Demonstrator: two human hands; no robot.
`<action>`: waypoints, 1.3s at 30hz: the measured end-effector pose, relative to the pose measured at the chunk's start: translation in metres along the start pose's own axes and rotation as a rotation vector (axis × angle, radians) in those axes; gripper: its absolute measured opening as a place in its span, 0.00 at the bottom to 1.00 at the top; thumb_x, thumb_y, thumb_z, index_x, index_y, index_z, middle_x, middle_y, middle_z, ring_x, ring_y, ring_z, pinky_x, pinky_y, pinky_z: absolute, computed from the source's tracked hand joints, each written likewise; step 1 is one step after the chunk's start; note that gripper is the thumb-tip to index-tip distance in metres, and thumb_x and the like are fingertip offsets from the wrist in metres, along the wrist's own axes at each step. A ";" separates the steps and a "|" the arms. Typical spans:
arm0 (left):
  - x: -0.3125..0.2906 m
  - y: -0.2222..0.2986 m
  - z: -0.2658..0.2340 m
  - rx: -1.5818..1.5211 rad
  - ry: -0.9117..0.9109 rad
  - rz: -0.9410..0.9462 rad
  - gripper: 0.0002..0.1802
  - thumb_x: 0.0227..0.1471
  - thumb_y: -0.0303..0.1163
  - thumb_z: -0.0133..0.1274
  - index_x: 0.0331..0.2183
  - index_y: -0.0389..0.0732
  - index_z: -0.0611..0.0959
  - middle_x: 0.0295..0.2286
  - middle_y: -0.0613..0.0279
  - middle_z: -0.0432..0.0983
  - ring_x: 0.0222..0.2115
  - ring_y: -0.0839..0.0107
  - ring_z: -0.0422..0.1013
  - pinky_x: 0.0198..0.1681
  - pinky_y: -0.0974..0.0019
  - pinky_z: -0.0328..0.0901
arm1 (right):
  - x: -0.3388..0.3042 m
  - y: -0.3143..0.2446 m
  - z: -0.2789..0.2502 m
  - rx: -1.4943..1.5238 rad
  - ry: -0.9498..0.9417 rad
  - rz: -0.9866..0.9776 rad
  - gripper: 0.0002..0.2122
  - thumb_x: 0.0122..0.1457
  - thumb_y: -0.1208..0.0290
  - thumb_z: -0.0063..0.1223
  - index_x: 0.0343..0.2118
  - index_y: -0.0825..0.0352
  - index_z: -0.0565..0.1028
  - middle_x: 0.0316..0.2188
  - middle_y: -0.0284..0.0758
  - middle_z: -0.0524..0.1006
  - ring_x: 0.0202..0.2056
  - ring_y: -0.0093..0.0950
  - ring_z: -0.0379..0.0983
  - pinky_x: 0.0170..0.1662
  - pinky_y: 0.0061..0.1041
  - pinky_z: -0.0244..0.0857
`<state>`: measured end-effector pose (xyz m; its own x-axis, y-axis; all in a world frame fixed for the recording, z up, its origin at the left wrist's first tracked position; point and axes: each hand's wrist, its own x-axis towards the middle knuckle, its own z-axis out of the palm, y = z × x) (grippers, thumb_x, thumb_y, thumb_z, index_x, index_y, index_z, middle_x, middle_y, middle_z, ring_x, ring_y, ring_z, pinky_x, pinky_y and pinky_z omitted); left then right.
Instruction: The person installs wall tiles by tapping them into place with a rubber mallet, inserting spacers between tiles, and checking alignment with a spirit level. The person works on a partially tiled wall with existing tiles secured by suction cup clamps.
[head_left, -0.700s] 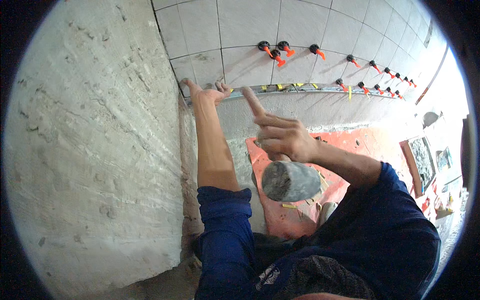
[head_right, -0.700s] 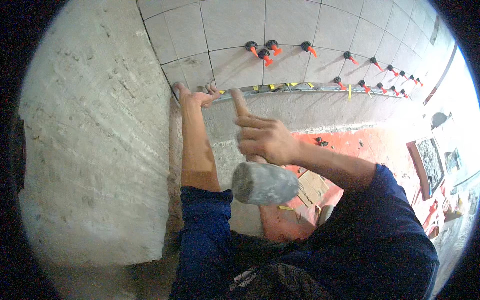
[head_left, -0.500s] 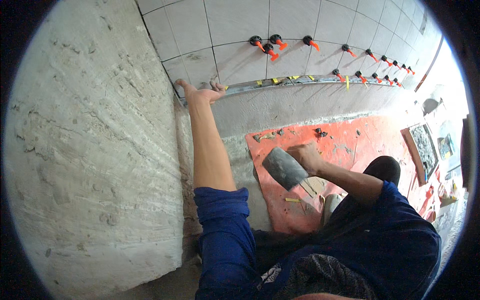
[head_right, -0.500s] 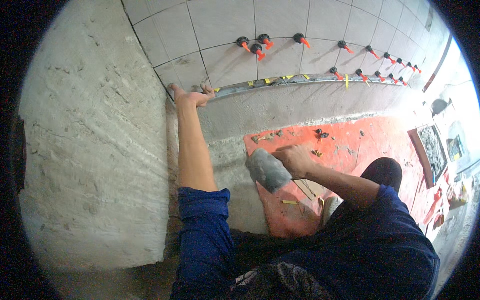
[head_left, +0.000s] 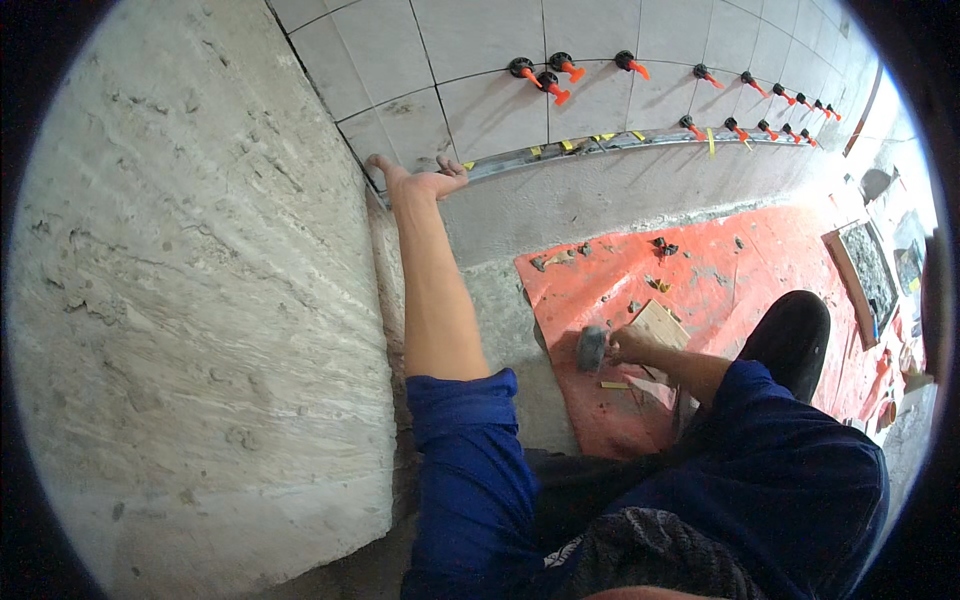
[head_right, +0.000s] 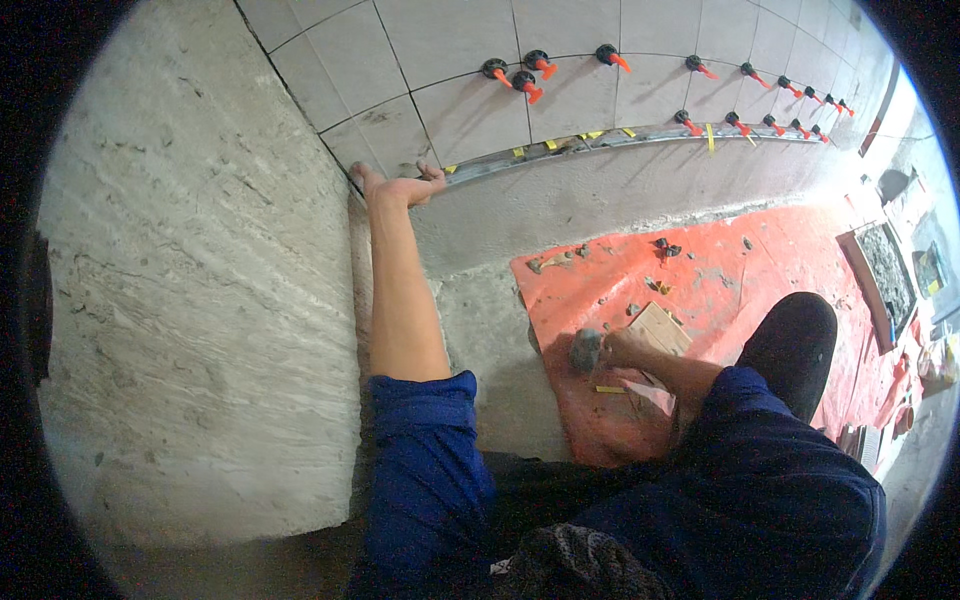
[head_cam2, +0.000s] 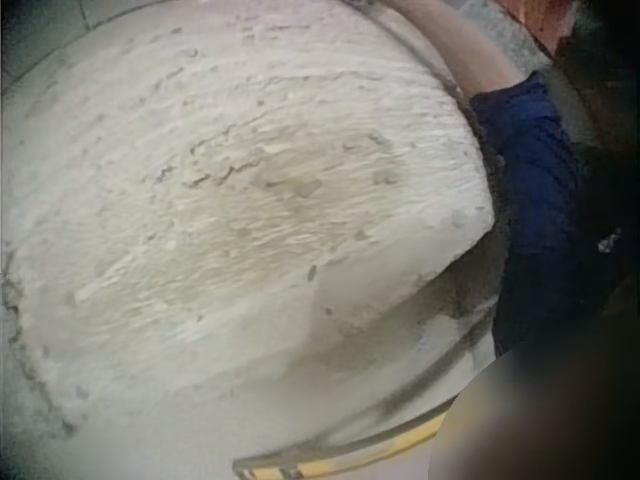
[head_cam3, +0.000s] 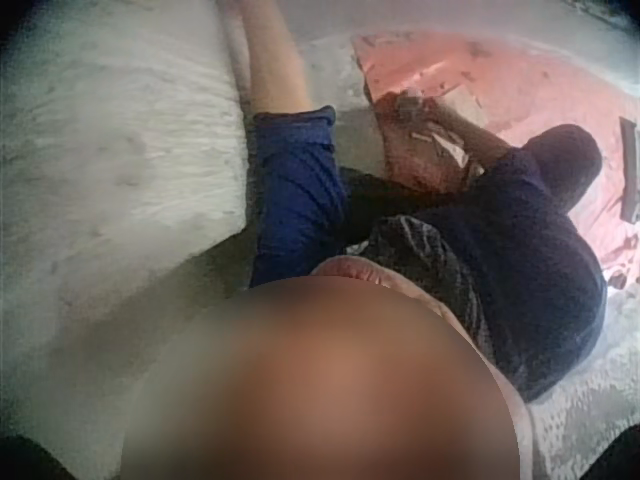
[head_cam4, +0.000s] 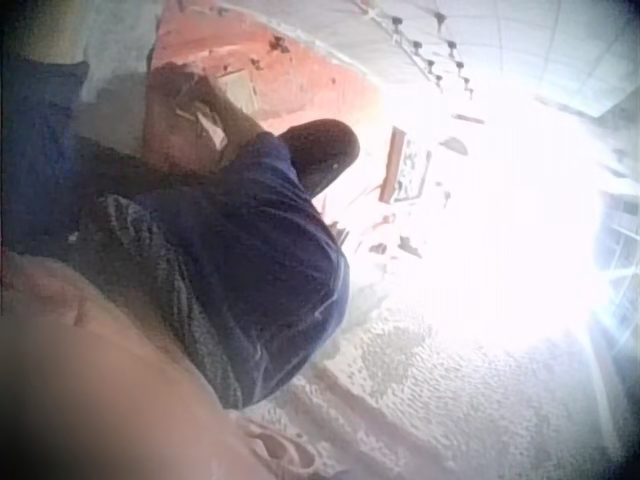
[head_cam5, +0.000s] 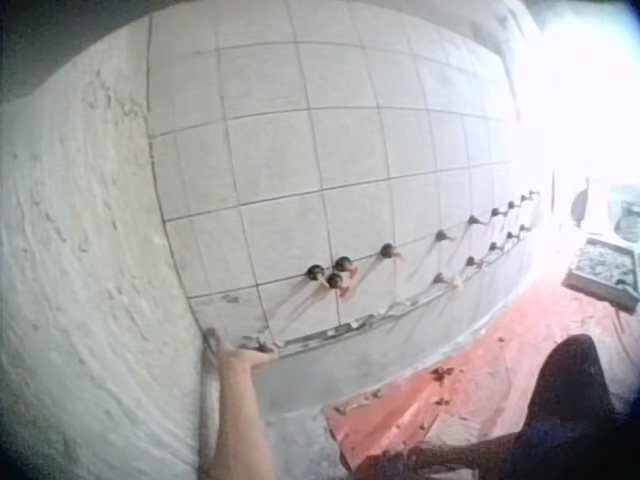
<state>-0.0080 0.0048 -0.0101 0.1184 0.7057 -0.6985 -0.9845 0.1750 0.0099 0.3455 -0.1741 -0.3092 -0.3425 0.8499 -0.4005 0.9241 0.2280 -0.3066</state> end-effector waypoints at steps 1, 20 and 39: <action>0.001 0.000 0.000 -0.006 0.000 0.002 0.63 0.28 0.75 0.58 0.59 0.50 0.56 0.44 0.61 0.56 0.38 0.65 0.54 0.37 0.59 0.53 | 0.018 -0.015 -0.026 -0.201 -0.063 0.071 0.20 0.40 0.54 0.66 0.35 0.61 0.80 0.35 0.40 0.78 0.38 0.40 0.75 0.37 0.40 0.66; -0.004 -0.003 0.000 0.235 -0.243 0.136 0.48 0.35 0.74 0.50 0.51 0.52 0.65 0.44 0.64 0.55 0.39 0.67 0.55 0.37 0.57 0.55 | 0.115 -0.268 -0.340 -0.456 1.225 -0.591 0.21 0.45 0.72 0.53 0.47 0.59 0.72 0.45 0.33 0.67 0.46 0.35 0.66 0.47 0.35 0.61; 0.006 0.005 0.005 0.241 -0.261 0.083 0.49 0.36 0.74 0.50 0.52 0.50 0.63 0.46 0.61 0.52 0.40 0.66 0.54 0.40 0.51 0.55 | 0.121 -0.273 -0.342 -0.487 1.250 -0.546 0.19 0.48 0.73 0.51 0.46 0.60 0.69 0.42 0.33 0.68 0.40 0.33 0.70 0.43 0.33 0.62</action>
<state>-0.0114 0.0131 -0.0111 0.0992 0.8705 -0.4822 -0.9370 0.2448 0.2492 0.1098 0.0292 0.0217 -0.5304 0.3989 0.7481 0.7814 0.5724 0.2488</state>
